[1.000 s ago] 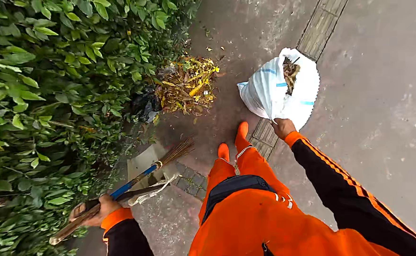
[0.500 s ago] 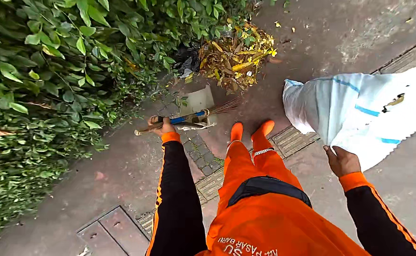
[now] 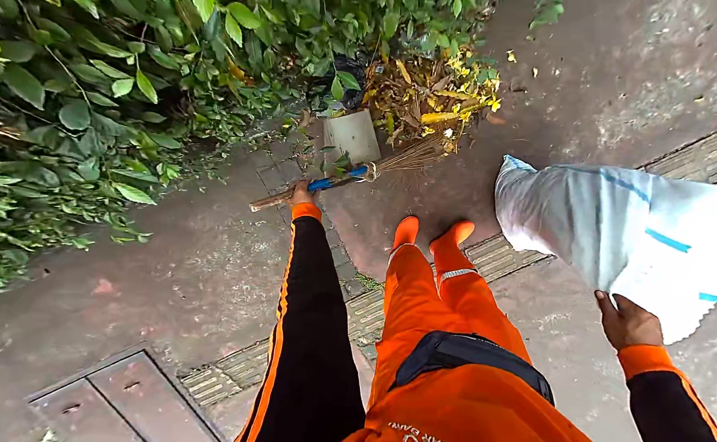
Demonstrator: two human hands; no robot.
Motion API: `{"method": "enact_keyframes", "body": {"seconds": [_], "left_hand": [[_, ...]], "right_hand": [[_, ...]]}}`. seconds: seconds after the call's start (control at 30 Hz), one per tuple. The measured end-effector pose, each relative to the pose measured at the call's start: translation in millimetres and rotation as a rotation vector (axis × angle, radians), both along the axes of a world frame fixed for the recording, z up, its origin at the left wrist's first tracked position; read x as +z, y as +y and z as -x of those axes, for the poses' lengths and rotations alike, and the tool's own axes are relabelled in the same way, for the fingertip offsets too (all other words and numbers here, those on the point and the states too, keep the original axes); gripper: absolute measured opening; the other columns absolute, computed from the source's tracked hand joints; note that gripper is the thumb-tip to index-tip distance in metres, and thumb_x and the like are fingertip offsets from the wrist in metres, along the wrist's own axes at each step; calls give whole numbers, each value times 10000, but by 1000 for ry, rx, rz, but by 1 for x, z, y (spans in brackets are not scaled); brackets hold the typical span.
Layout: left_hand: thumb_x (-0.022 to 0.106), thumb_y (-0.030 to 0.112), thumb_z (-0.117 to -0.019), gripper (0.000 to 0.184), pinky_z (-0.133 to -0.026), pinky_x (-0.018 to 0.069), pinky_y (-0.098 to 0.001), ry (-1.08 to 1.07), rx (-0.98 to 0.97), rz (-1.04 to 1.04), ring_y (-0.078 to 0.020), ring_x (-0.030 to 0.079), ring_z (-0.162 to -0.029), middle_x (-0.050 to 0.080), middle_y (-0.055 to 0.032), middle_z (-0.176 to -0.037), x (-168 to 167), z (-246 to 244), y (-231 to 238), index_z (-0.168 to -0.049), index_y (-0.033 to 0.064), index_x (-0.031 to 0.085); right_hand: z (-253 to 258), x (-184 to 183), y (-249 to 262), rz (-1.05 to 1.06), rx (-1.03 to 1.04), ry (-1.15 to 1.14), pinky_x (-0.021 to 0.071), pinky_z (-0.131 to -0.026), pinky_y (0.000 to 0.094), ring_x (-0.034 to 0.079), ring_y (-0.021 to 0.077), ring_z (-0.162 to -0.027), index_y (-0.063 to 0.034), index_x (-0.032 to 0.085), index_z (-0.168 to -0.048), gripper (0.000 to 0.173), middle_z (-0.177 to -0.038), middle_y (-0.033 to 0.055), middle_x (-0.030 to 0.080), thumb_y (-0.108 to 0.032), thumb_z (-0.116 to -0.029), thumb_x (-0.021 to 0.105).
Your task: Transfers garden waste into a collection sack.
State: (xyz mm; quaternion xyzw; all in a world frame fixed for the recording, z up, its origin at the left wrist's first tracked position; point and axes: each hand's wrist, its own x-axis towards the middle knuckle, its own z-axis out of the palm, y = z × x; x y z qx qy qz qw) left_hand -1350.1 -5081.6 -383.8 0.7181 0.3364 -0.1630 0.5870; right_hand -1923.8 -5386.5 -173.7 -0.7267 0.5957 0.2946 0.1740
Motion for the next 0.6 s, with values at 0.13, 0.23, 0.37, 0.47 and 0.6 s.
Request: {"method": "enact_keyframes", "body": {"seconds": [0.13,0.23,0.37,0.47,0.6], "left_hand": [[581,121,-1017,314,-645,615,-475,46,36,-13,-314,707,-810,680,-208,-1007,39,-19,-24,-1304,7,527],[588,108,-1003,186,-591,635,-463,-39,-97,-14,-299,739,-735,719,-178,-894,84,-11,-33,-1154,0,574],[572,123,-1033,101,-641,649,-462,-101,-246,121,-273,753,-771,731,-126,-879,138,29,-42,-1098,45,569],[579,124,-1040,96,-666,641,-477,-76,-285,197,-293,748,-793,731,-134,-893,137,45,-50,-1099,48,575],[542,120,-1059,249,-685,619,-499,-20,-172,187,-334,710,-848,673,-207,-1009,110,57,-61,-1281,10,525]], "right_hand": [[-7,6,1,-8,-34,59,432,-970,748,634,586,-1115,123,681,-1148,530,-1096,400,673,-358,-1109,464],[-11,10,-4,-27,-69,112,430,-994,733,624,566,-1161,100,677,-1171,550,-1138,381,674,-392,-1111,439],[-19,16,-7,-67,-102,134,447,-980,720,635,540,-1159,76,674,-1171,568,-1141,359,681,-430,-1108,423],[-23,19,-6,-112,-148,132,448,-996,705,630,516,-1189,46,668,-1205,555,-1173,338,681,-440,-1107,417],[-20,19,-4,-174,-200,104,457,-1014,678,629,485,-1211,18,645,-1266,554,-1214,314,676,-450,-1109,395]]}}
